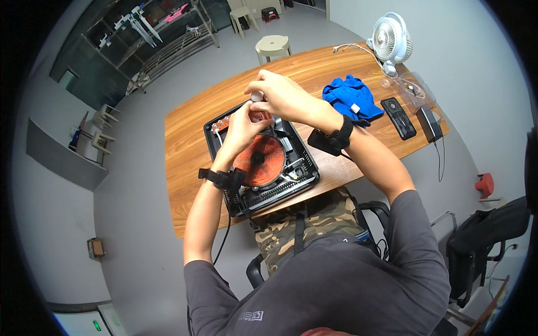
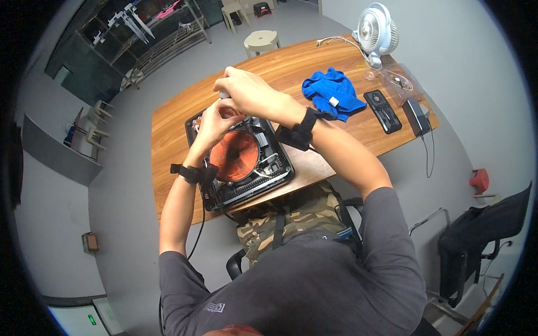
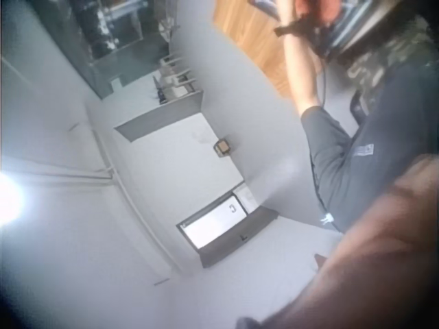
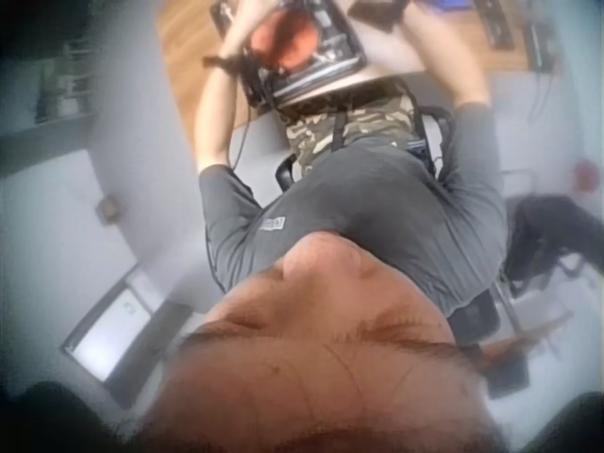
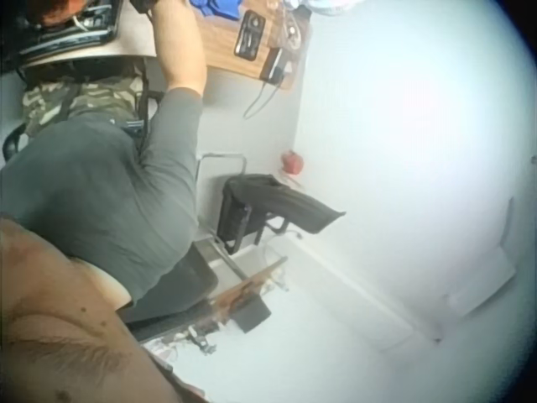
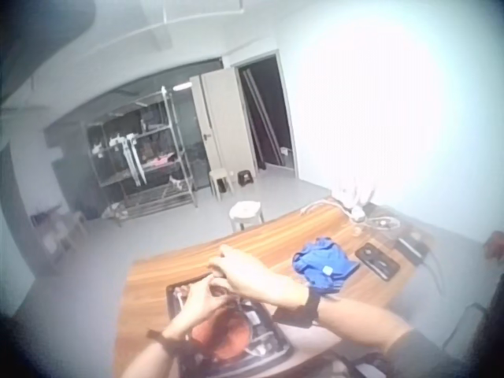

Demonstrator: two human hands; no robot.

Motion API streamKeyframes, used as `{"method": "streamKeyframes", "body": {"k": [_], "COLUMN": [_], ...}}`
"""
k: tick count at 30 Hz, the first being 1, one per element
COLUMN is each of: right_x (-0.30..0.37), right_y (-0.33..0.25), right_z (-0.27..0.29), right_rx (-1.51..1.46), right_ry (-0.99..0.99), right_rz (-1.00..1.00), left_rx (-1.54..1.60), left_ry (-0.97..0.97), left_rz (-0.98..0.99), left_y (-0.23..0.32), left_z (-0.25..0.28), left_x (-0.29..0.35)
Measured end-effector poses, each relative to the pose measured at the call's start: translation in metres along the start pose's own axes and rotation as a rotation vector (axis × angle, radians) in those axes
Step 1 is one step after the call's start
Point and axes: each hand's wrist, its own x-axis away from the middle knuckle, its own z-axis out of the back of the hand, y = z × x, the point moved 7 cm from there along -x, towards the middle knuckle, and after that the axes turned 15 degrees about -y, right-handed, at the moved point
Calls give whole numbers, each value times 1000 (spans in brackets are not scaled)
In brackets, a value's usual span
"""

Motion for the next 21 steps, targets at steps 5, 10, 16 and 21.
{"method": "streamKeyframes", "body": {"k": [5,10,16,21], "right_x": [5,-1,1,2], "right_y": [5,-6,-14,-2], "right_z": [-2,-6,1,1], "right_rx": [-11,-83,91,52], "right_ry": [-7,-204,5,19], "right_rz": [164,147,-4,24], "left_rx": [-49,48,-106,8], "left_ry": [8,-84,50,-37], "left_rz": [-12,-48,-28,3], "left_y": [26,1,19,6], "left_z": [0,-1,5,0], "left_x": [11,8,10,9]}}
